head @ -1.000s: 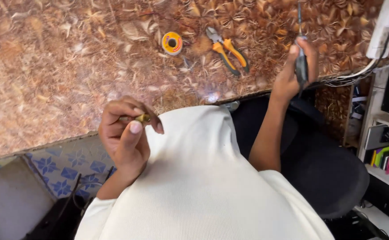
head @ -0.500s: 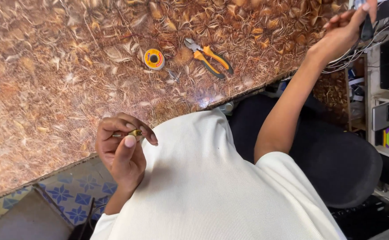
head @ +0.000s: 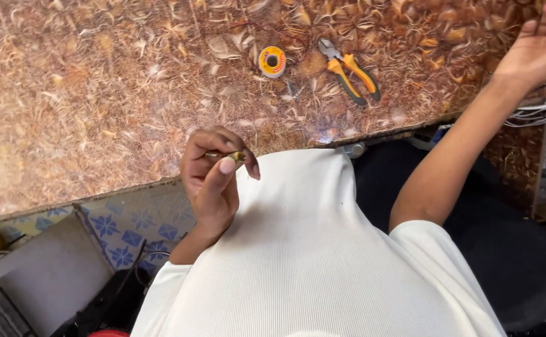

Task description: Connecting and soldering thin wires to a small electronic connector at a repair bench.

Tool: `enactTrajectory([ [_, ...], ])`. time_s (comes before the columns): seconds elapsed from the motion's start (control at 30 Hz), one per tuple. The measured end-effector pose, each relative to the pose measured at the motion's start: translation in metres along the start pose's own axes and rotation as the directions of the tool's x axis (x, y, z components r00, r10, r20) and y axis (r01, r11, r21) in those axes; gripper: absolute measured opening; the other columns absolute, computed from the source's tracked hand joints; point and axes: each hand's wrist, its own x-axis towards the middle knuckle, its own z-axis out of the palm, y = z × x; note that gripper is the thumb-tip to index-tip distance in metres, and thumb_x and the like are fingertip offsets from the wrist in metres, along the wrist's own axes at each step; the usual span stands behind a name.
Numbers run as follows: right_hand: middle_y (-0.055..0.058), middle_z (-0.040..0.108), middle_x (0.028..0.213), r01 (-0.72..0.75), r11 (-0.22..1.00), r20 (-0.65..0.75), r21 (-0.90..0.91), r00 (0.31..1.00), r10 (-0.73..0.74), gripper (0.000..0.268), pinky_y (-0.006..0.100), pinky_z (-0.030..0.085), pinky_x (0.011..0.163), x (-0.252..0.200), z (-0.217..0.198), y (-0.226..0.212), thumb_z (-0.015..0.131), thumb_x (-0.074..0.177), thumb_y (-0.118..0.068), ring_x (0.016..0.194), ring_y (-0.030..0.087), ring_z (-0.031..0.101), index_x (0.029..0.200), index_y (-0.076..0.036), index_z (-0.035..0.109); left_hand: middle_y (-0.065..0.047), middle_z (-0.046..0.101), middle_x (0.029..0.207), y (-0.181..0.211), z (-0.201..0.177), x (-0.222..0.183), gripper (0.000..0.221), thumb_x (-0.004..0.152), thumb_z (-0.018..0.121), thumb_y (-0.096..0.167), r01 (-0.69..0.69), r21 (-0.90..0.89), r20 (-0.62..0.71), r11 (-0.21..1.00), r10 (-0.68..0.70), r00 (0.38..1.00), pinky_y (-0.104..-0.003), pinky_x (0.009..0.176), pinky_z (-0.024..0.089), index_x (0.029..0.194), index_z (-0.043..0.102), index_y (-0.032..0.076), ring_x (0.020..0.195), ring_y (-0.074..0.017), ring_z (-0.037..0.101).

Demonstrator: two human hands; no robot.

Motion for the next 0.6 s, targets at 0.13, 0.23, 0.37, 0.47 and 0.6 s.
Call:
enactTrajectory([
  [0.13, 0.019, 0.075, 0.1, 0.018, 0.993, -0.086, -0.113, 0.996, -0.028, 0.035, 0.037, 0.049, 0.064, -0.082, 0.089, -0.025, 0.07, 0.099, -0.017, 0.078, 0.025, 0.065, 0.127, 0.005, 0.069, -0.012, 0.054, 0.089, 0.0, 0.001, 0.001, 0.014, 0.098, 0.065, 0.016, 0.03, -0.037, 0.001, 0.999, -0.029, 1.0, -0.031, 0.059, 0.05, 0.101, 0.055, 0.007, 0.061, -0.0239, 0.058],
  [0.23, 0.011, 0.067, 0.09, -0.015, 0.947, 0.046, -0.321, 0.998, 0.031, 0.032, 0.035, 0.051, 0.057, -0.174, 0.207, -0.046, 0.075, 0.101, -0.016, 0.067, 0.019, 0.058, 0.128, -0.004, 0.063, -0.012, 0.055, 0.09, -0.002, 0.005, 0.002, 0.014, 0.098, 0.066, 0.015, 0.013, -0.021, -0.007, 1.0, -0.013, 1.0, -0.03, 0.058, 0.05, 0.101, 0.055, 0.007, 0.061, -0.0236, 0.059],
  [0.37, 0.008, 0.066, 0.104, 0.241, 0.619, 0.611, -0.747, 0.614, 0.499, 0.021, 0.029, 0.055, 0.08, -0.309, 0.298, -0.051, 0.065, 0.094, 0.002, 0.092, 0.019, 0.064, 0.114, -0.005, 0.067, -0.015, 0.053, 0.091, -0.003, 0.009, 0.003, 0.016, 0.098, 0.066, 0.015, 0.003, 0.002, 0.046, 1.0, -0.003, 0.999, -0.031, 0.055, 0.053, 0.103, 0.054, 0.006, 0.06, -0.0249, 0.059],
  [0.47, 0.022, 0.056, 0.111, 0.561, 0.348, 0.645, -0.751, 0.513, 0.566, 0.035, 0.035, 0.059, 0.072, -0.35, 0.307, -0.021, 0.069, 0.092, 0.009, 0.098, 0.032, 0.062, 0.125, 0.003, 0.061, -0.023, 0.058, 0.084, -0.019, 0.001, 0.004, 0.019, 0.091, 0.069, 0.006, -0.102, -0.079, 0.056, 0.992, 0.107, 0.993, -0.036, 0.051, 0.061, 0.099, 0.056, -0.006, 0.06, -0.0307, 0.069],
  [0.6, 0.022, 0.055, 0.109, 0.709, 0.212, 0.674, -0.673, 0.471, 0.569, 0.032, 0.036, 0.057, 0.073, -0.36, 0.312, -0.007, 0.064, 0.091, 0.014, 0.097, 0.032, 0.064, 0.12, 0.001, 0.06, -0.024, 0.059, 0.083, -0.02, -0.003, 0.001, 0.021, 0.092, 0.069, 0.007, -0.094, -0.07, 0.064, 0.993, 0.098, 0.993, -0.036, 0.05, 0.062, 0.101, 0.058, -0.009, 0.059, -0.0301, 0.069],
])
